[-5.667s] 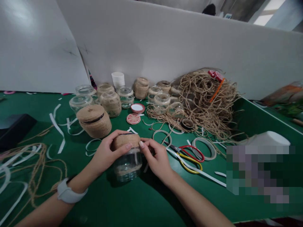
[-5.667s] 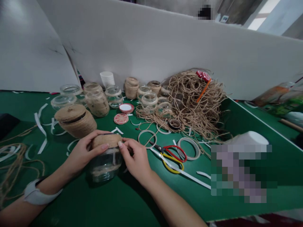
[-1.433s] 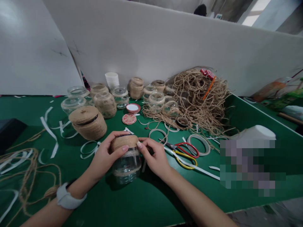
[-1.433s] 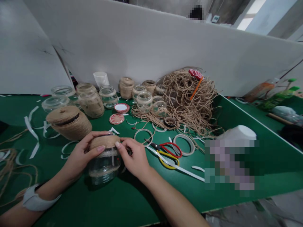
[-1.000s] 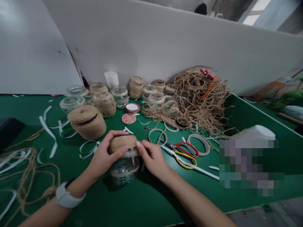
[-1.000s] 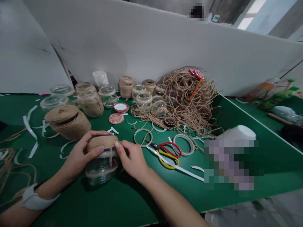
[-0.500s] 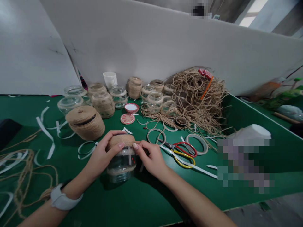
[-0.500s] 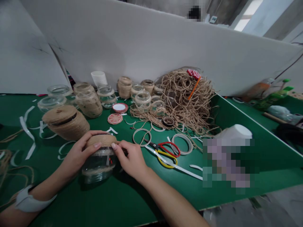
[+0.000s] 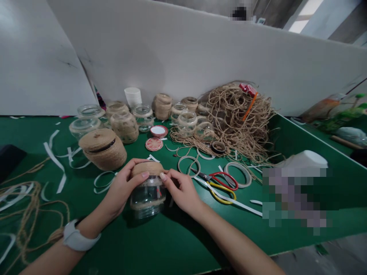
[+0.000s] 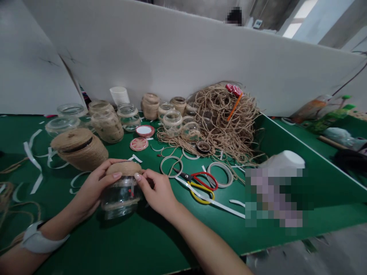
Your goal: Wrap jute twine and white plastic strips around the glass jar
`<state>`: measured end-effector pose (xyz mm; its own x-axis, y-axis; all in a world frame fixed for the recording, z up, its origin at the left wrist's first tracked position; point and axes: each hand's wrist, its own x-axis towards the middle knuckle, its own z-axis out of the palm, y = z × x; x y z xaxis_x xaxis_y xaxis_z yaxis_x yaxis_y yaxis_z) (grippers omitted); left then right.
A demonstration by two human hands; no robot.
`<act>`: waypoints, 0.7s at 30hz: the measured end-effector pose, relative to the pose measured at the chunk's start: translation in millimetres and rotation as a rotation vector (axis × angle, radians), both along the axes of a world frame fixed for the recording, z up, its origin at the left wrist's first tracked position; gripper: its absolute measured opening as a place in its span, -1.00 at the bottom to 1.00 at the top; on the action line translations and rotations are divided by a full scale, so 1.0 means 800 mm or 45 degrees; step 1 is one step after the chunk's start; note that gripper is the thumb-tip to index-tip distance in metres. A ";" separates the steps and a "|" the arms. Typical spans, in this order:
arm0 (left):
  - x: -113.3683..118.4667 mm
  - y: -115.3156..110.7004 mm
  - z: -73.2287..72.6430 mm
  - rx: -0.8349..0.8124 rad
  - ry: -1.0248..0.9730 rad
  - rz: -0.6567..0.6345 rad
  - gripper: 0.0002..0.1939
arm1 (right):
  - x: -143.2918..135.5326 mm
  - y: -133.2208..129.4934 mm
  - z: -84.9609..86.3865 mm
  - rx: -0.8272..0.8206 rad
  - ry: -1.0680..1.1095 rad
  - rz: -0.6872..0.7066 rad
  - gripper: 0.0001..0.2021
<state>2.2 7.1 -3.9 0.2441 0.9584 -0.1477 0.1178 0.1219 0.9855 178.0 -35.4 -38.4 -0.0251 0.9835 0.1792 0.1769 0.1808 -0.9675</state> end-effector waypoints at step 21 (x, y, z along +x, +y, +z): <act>-0.001 -0.002 0.010 0.122 0.066 -0.081 -0.52 | 0.001 -0.001 0.001 0.013 0.026 -0.051 -0.58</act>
<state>1.6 5.2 4.3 0.2993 0.9516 -0.0698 0.1733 0.0177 0.9847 179.2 -36.5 -37.6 0.0182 0.9818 0.1892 0.1643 0.1837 -0.9691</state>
